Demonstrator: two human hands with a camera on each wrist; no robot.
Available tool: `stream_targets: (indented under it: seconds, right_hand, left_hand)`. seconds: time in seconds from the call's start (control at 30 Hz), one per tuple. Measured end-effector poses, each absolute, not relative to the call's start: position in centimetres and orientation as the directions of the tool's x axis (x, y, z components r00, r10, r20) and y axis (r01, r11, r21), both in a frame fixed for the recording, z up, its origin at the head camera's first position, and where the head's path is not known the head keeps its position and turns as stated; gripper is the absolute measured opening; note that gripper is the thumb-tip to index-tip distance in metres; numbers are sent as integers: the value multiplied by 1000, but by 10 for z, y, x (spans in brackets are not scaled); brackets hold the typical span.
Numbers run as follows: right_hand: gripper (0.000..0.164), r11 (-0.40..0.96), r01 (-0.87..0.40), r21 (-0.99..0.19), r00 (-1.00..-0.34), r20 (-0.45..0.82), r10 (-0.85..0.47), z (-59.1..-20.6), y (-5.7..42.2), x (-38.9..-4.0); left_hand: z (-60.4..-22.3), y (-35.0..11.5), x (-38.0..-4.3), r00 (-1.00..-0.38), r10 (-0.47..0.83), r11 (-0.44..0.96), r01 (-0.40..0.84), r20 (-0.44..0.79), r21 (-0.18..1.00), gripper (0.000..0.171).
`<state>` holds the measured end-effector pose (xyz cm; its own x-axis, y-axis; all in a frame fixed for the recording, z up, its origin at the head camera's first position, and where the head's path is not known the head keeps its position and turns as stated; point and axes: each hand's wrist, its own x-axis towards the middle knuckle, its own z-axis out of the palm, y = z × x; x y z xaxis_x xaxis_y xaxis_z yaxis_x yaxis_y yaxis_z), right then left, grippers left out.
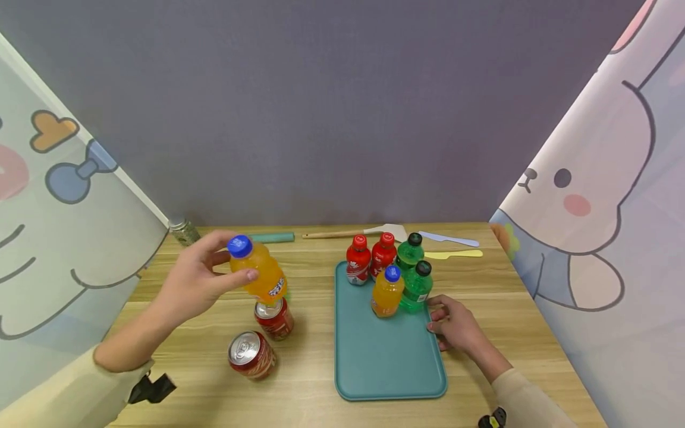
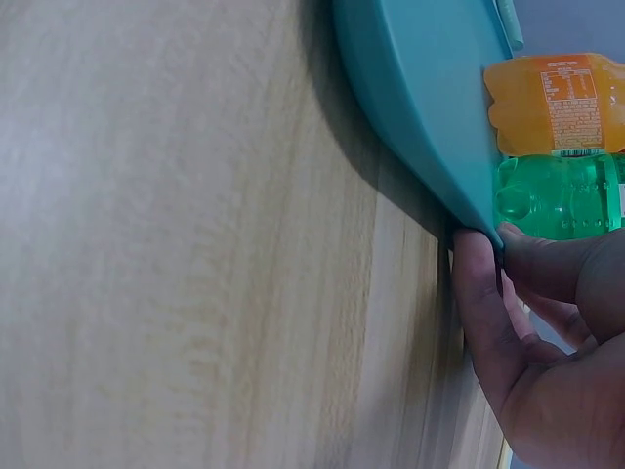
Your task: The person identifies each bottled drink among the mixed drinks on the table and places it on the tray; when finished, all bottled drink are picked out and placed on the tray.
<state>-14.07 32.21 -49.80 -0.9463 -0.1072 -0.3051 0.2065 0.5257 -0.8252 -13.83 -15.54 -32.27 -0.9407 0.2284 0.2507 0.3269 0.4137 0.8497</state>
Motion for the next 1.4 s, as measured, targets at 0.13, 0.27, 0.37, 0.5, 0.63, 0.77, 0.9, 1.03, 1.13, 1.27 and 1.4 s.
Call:
stream_targets:
  seconds: [0.13, 0.27, 0.37, 0.5, 0.63, 0.77, 0.9, 1.03, 1.13, 1.27, 1.4]
  right_hand:
    - [53, 522, 206, -828, -946, -304, -109, -498, 321, -140]
    - [53, 527, 202, -825, -948, -301, -108, -498, 322, -141]
    - [54, 532, 201, -822, -948, -301, -106, -498, 322, -141]
    - [53, 536, 201, -820, -947, -302, -107, -497, 321, -141]
    - [53, 547, 197, -814, -949, -299, -102, -496, 320, -141]
    - [53, 556, 194, -808, -950, -296, -99, -497, 321, -142]
    - [54, 561, 198, -804, -949, -300, -95, -497, 321, -141]
    - [54, 551, 201, -810, -949, -301, -96, -497, 320, -141]
    - [54, 541, 208, -815, -947, -306, -97, -496, 320, -141]
    - [54, 534, 212, -818, -947, -307, -96, -496, 320, -141]
    - [53, 534, 218, -817, -945, -313, -92, -496, 321, -141]
  left_hand:
    - [-327, -135, -145, -934, 277, 393, 325, 226, 860, 50]
    - [-333, -113, -153, -923, 323, 363, 327, 211, 873, 50]
    - [-339, -96, -159, -926, 335, 366, 296, 172, 882, 52]
    - [-349, -77, -167, -940, 323, 416, 243, 108, 876, 54]
    - [-359, -59, -174, -945, 322, 439, 207, 62, 874, 52]
    - [-370, -43, -179, -943, 333, 456, 169, 8, 874, 51]
    - [-382, -29, -182, -937, 349, 488, 160, -24, 858, 51]
    - [-393, -16, -185, -928, 372, 517, 181, -28, 837, 51]
    - [-398, -9, -186, -924, 381, 533, 200, -22, 823, 50]
    - [-405, -2, -187, -926, 377, 539, 209, -12, 816, 48]
    - [-410, 2, -188, -931, 364, 546, 198, -19, 814, 46]
